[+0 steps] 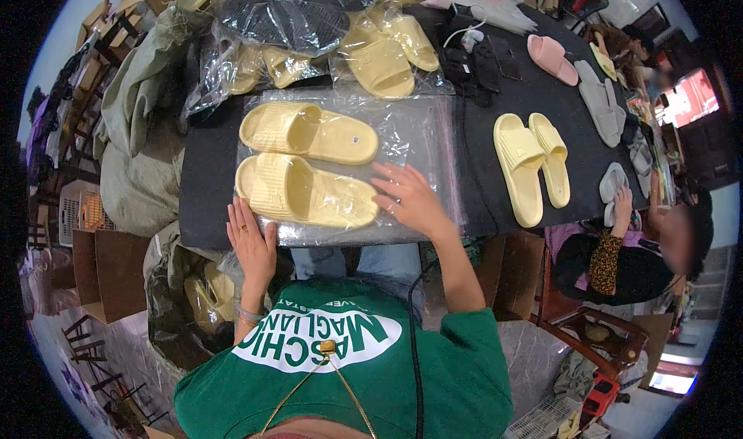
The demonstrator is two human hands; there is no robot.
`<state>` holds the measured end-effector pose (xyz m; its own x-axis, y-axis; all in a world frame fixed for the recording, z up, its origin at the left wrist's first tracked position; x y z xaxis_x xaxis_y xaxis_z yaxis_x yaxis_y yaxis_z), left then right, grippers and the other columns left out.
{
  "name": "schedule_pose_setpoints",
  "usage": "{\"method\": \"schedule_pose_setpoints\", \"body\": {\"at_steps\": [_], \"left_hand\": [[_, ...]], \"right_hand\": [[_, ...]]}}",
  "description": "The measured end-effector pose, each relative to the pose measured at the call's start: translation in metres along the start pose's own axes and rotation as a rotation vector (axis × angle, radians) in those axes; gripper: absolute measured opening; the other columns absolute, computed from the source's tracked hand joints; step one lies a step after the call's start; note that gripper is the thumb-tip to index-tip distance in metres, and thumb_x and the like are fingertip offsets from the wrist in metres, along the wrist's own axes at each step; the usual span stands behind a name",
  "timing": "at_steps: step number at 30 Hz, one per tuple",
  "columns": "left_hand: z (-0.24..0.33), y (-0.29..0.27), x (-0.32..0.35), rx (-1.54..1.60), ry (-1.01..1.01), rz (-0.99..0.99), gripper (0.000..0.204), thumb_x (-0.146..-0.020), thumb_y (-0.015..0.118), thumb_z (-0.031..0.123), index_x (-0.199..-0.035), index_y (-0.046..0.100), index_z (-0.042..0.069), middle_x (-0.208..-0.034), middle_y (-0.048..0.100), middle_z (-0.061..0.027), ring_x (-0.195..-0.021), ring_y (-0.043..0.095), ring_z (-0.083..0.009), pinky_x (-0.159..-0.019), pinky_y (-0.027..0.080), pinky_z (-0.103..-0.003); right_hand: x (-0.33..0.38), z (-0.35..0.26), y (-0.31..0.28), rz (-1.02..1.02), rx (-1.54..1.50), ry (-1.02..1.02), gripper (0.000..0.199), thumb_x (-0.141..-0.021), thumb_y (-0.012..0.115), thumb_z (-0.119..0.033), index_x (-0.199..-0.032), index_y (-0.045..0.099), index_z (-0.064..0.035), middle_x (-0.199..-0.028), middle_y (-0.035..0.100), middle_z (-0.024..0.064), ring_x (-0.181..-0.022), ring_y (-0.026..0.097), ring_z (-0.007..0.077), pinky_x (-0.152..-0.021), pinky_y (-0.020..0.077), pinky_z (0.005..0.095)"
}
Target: Packing pairs of slippers into plastic bags.
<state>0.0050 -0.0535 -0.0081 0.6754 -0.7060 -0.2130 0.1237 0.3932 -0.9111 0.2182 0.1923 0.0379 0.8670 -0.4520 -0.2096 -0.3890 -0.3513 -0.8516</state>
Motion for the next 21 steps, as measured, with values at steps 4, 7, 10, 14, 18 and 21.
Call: {"method": "schedule_pose_setpoints", "body": {"at_steps": [4,7,10,14,18,21], "left_hand": [[-0.002,0.003,-0.001,-0.012,0.005,0.001,0.074,-0.093,0.051,0.038,-0.148,0.021,-0.002,-0.154,0.022,-0.0197,-0.143,0.019,-0.0350,-0.114,0.015,-0.047],[-0.003,0.003,0.001,-0.019,0.003,0.011,0.075,-0.093,0.051,0.039,-0.148,0.021,-0.002,-0.153,0.023,-0.0199,-0.143,0.019,-0.0346,-0.114,0.015,-0.048],[-0.005,0.005,0.002,-0.021,0.011,0.030,0.076,-0.091,0.054,0.038,-0.148,0.021,-0.001,-0.153,0.024,-0.0190,-0.143,0.019,-0.0342,-0.114,0.015,-0.048],[-0.005,0.006,0.004,-0.015,0.011,0.039,0.077,-0.090,0.055,0.038,-0.148,0.021,0.000,-0.154,0.023,-0.0180,-0.143,0.018,-0.0337,-0.114,0.014,-0.047],[-0.003,0.006,0.002,-0.003,0.024,0.034,0.073,-0.092,0.052,0.039,-0.148,0.024,0.002,-0.154,0.023,-0.0173,-0.143,0.019,-0.0332,-0.114,0.014,-0.047],[0.000,0.002,0.000,-0.040,0.033,0.014,0.070,-0.093,0.051,0.039,-0.148,0.026,0.002,-0.153,0.026,-0.0172,-0.143,0.021,-0.0328,-0.114,0.015,-0.047]], "right_hand": [[-0.020,-0.018,0.011,-0.075,0.111,-0.095,0.068,-0.078,0.072,-0.034,-0.138,0.047,-0.0166,-0.139,0.046,0.0109,-0.127,0.044,0.0294,-0.109,0.0302,0.0464],[-0.038,-0.031,0.006,-0.161,0.138,-0.041,0.071,-0.078,0.072,-0.039,-0.140,0.045,-0.0176,-0.141,0.042,0.0138,-0.130,0.040,0.0314,-0.112,0.0282,0.0460],[-0.063,-0.038,0.017,-0.121,0.030,-0.263,0.080,-0.074,0.076,-0.037,-0.141,0.042,-0.0107,-0.142,0.041,0.0156,-0.130,0.040,0.0326,-0.111,0.0287,0.0482],[-0.102,-0.051,0.059,-0.130,-0.009,-0.312,0.083,-0.076,0.073,-0.032,-0.143,0.034,-0.0037,-0.143,0.040,0.0176,-0.134,0.036,0.0352,-0.115,0.0238,0.0465],[-0.129,-0.049,0.090,-0.134,0.059,-0.298,0.065,-0.075,0.070,-0.019,-0.133,0.046,-0.0030,-0.139,0.045,0.0175,-0.133,0.039,0.0326,-0.114,0.0244,0.0478],[-0.135,-0.045,0.090,-0.086,0.008,-0.190,0.047,-0.074,0.065,-0.009,-0.119,0.057,-0.0039,-0.130,0.054,0.0147,-0.129,0.044,0.0289,-0.113,0.0260,0.0485]]}}
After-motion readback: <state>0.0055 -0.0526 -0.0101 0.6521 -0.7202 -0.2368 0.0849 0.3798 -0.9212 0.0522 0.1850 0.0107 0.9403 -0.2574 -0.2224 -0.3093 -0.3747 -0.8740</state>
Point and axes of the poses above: each hand's wrist, its own x-axis away from the middle knuckle, its own y-axis out of the palm, z = x × y, the point moved 3 cm from there along -x, towards the middle knuckle
